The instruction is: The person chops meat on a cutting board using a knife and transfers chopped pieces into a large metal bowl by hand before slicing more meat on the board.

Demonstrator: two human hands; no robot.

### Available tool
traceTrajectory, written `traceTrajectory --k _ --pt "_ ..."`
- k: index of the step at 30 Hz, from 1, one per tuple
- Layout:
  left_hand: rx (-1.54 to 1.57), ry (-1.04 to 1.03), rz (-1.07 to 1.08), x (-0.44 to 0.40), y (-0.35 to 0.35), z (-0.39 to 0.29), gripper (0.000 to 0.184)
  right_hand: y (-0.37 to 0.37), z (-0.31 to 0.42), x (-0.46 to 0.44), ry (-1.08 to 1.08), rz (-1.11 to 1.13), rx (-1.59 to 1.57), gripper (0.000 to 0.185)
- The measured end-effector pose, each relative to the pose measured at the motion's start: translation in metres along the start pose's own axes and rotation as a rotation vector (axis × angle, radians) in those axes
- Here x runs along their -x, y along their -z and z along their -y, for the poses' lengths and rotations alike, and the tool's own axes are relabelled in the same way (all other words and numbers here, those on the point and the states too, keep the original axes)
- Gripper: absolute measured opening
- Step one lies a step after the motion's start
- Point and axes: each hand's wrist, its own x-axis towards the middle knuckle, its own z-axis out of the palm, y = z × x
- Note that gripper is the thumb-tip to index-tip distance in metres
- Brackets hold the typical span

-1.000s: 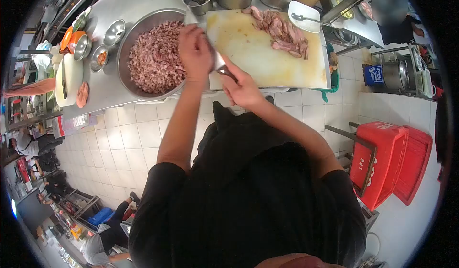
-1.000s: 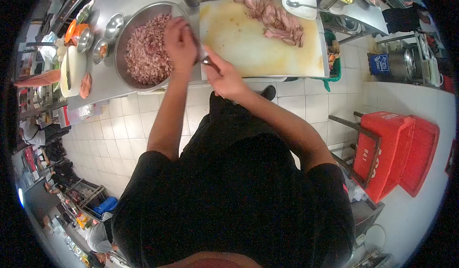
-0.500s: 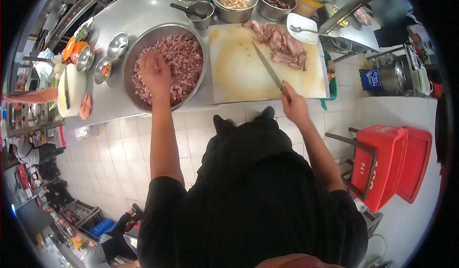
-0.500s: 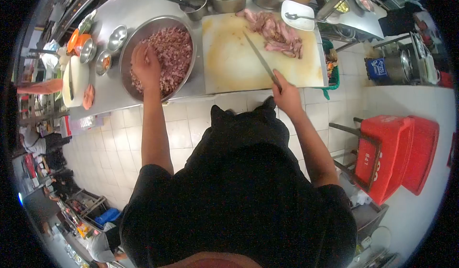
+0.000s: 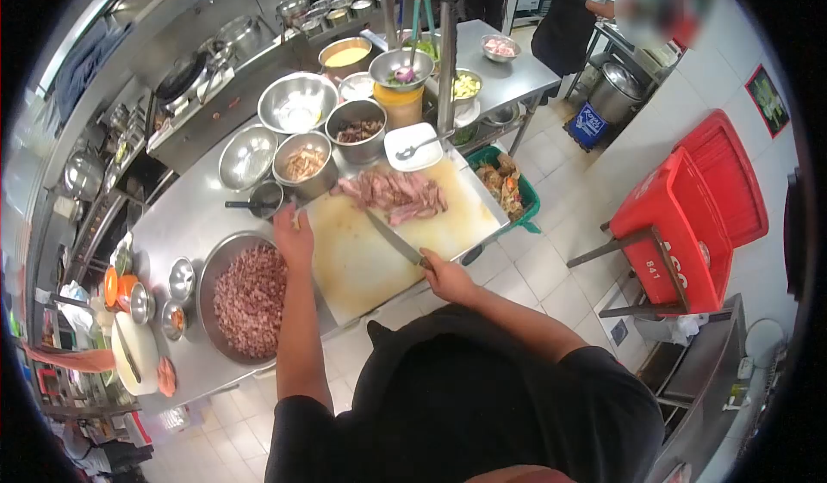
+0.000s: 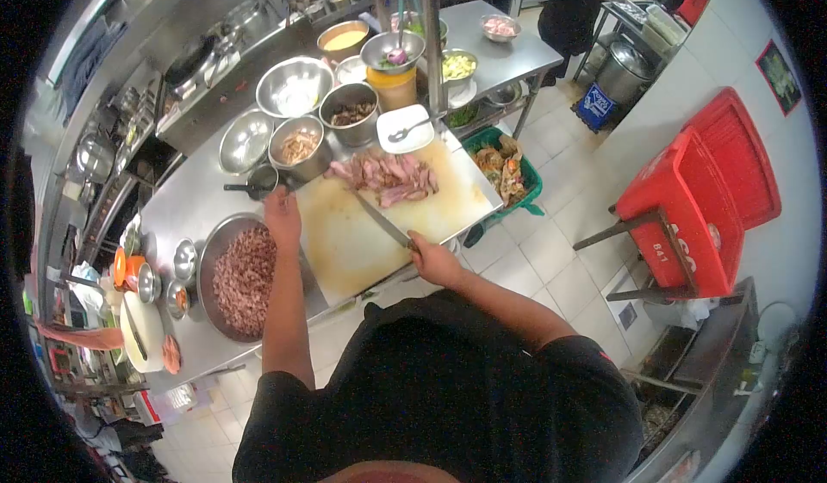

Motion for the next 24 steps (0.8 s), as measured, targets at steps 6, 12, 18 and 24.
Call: traceTrajectory --k 6,12,18,24 --pt "-0.001 0.160 0.089 0.006 -0.067 0.025 0.038 0.019 -0.010 -0.019 0.024 0.170 -0.061 0.054" --pt "-0.007 0.290 0.174 -0.002 -0.110 0.039 0.046 0.095 0.000 -0.020 0.061 0.274 0.146 0.048" --pt "0.023 0.294 0.195 0.000 -0.164 0.082 0.052 0.110 -0.020 -0.023 0.137 0.298 0.106 0.052" --pt "0.170 0.470 0.226 -0.001 -0.205 0.114 0.051 0.101 -0.035 -0.028 0.125 0.353 0.091 0.053"
